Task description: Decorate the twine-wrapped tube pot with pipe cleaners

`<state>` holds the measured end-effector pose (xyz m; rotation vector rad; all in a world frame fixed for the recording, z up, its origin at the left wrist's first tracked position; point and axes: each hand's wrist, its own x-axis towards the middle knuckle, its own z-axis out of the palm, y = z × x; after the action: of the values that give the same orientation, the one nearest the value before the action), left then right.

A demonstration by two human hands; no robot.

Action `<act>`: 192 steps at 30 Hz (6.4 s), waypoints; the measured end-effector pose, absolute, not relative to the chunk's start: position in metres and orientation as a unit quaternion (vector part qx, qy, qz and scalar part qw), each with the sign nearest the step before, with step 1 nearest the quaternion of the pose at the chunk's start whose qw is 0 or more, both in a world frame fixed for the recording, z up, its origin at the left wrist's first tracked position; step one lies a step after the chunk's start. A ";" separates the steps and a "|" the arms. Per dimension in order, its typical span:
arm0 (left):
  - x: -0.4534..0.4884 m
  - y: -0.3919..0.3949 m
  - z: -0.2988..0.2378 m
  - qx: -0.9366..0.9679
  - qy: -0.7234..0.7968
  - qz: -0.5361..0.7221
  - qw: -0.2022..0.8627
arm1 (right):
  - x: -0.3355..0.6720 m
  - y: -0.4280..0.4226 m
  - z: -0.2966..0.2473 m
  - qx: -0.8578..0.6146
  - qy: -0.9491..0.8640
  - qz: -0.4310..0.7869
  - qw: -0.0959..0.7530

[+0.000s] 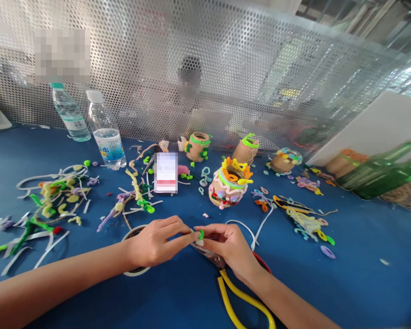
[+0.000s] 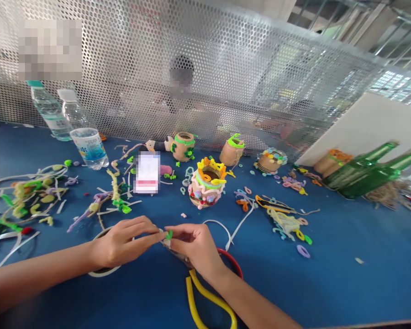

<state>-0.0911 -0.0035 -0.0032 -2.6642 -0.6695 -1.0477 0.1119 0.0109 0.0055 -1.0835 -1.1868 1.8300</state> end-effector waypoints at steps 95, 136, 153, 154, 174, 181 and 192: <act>-0.080 -0.013 0.005 -0.847 -0.331 -0.411 -0.059 | 0.119 0.010 -0.006 -0.326 -0.507 0.734 0.313; -0.077 -0.014 -0.003 -0.845 -0.332 -0.417 0.047 | 0.114 0.002 0.003 -0.423 -0.522 0.650 0.355; -0.069 -0.014 -0.008 -0.787 -0.435 -0.426 -0.096 | 0.114 0.003 0.005 -0.456 -0.620 0.518 0.373; -0.067 -0.014 -0.008 -0.772 -0.444 -0.437 -0.125 | 0.114 0.003 0.005 -0.455 -0.630 0.506 0.375; -0.073 -0.015 -0.007 -0.862 -0.349 -0.365 0.032 | 0.115 0.003 0.002 -0.423 -0.639 0.541 0.347; -0.077 -0.015 -0.001 -0.873 -0.322 -0.358 0.074 | 0.115 0.006 0.002 -0.395 -0.614 0.590 0.343; -0.079 -0.010 -0.009 -0.862 -0.322 -0.391 -0.008 | 0.117 0.004 0.002 -0.368 -0.605 0.631 0.315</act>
<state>-0.0788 -0.0098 -0.0091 -2.7228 -1.0157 -1.2356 0.1171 0.0041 0.0023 -0.9699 -1.5952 1.6632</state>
